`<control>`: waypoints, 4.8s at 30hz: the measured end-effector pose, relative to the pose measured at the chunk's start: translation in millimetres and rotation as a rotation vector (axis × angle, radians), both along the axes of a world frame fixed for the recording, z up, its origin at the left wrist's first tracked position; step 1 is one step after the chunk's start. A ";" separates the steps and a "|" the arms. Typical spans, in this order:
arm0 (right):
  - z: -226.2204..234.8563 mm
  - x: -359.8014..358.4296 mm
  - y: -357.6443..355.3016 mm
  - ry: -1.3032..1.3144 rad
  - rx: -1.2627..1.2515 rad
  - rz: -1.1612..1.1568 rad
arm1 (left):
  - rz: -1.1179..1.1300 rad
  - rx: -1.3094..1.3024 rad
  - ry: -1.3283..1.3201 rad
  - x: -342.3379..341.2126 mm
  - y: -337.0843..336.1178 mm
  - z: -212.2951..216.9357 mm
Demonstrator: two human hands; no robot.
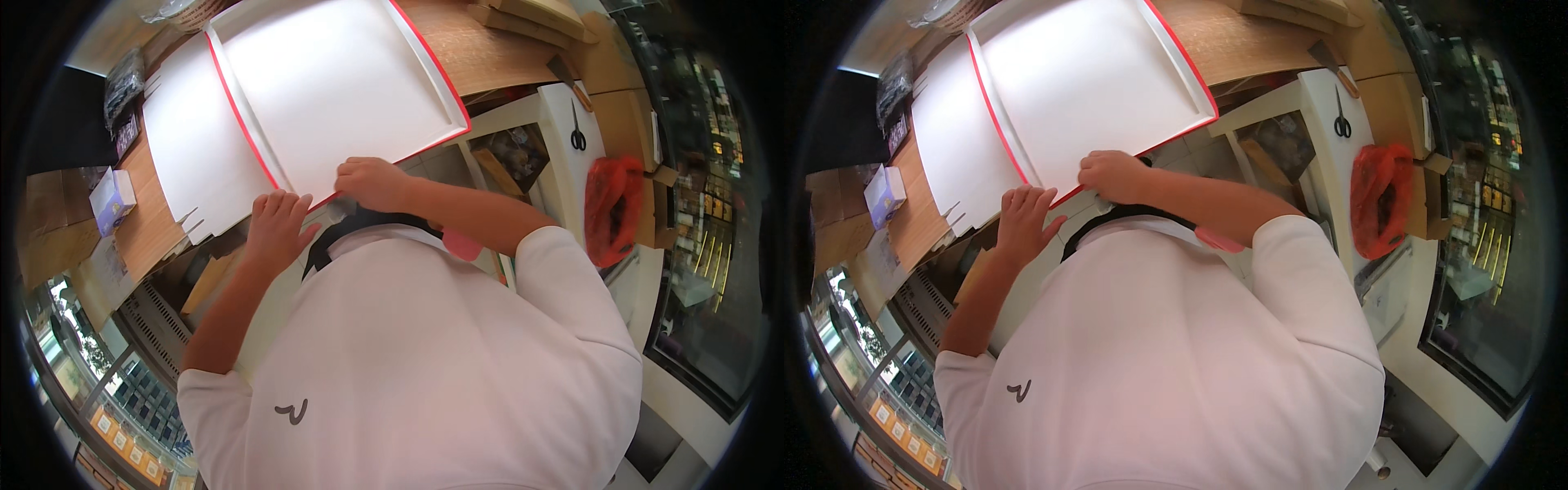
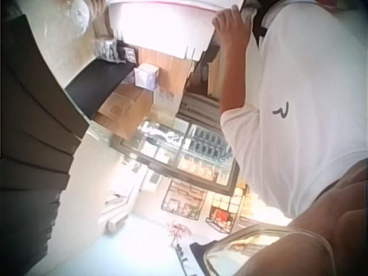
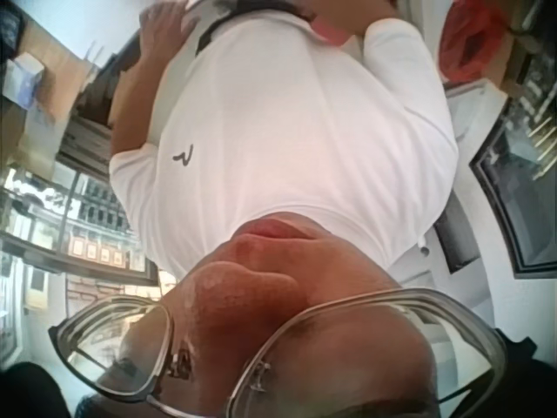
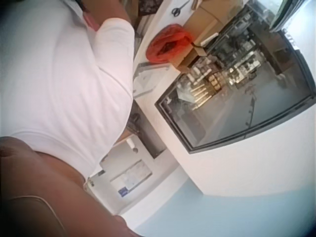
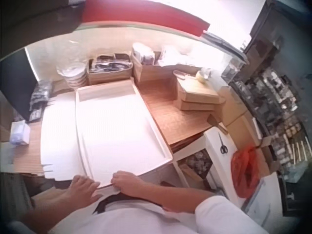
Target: The person assembles flat white cardboard boxes with red trim by folding the flaps and creasing the edges. They work on a wooden counter in a commercial setting, stacking the finished boxes and occasionally handling plastic-wrapped items.
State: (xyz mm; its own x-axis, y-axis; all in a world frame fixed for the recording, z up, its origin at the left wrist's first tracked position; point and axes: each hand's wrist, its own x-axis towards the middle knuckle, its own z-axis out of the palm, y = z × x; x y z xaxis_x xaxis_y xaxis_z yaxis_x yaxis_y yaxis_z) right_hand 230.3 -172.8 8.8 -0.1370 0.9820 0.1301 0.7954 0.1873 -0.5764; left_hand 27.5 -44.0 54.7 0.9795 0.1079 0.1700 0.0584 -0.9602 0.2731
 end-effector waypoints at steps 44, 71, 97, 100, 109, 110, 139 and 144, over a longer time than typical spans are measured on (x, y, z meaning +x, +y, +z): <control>6.5 17.3 75.1 -0.312 0.047 0.494 | 0.212 -0.247 -0.043 -26.1 36.6 -60.5; 33.6 90.6 248.6 -0.399 0.244 -0.233 | 0.321 0.222 -0.174 -128.7 27.6 -0.3; 26.6 114.7 335.6 -0.580 -0.289 -0.103 | 1.597 -1.610 -0.962 -109.5 -68.9 -61.5; 33.2 147.5 301.2 -0.566 -0.301 0.043 | 1.570 -1.426 -0.959 -121.3 -48.1 -47.8; 18.6 258.2 189.4 0.217 0.017 -0.327 | 1.779 -1.134 -0.984 -42.2 -9.2 -67.6; 20.4 269.4 178.2 0.208 0.010 -0.399 | 1.798 -1.216 -0.927 -15.1 -31.6 -77.6; -111.2 289.8 86.8 0.684 0.026 -0.642 | 1.693 -1.624 -1.038 116.6 -96.5 -113.1; -97.5 287.7 90.7 0.551 0.041 -0.643 | 1.700 -1.574 -0.942 120.4 -87.9 -108.8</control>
State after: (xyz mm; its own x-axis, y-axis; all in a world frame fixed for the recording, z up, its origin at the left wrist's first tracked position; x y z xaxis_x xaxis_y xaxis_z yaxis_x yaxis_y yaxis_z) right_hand 518.0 -82.0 -88.7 0.5398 0.8402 0.0517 0.3618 -0.1761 -0.9155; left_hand 147.9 -131.9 -54.1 -0.2530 0.7431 -0.6195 -0.2970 0.5498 0.7807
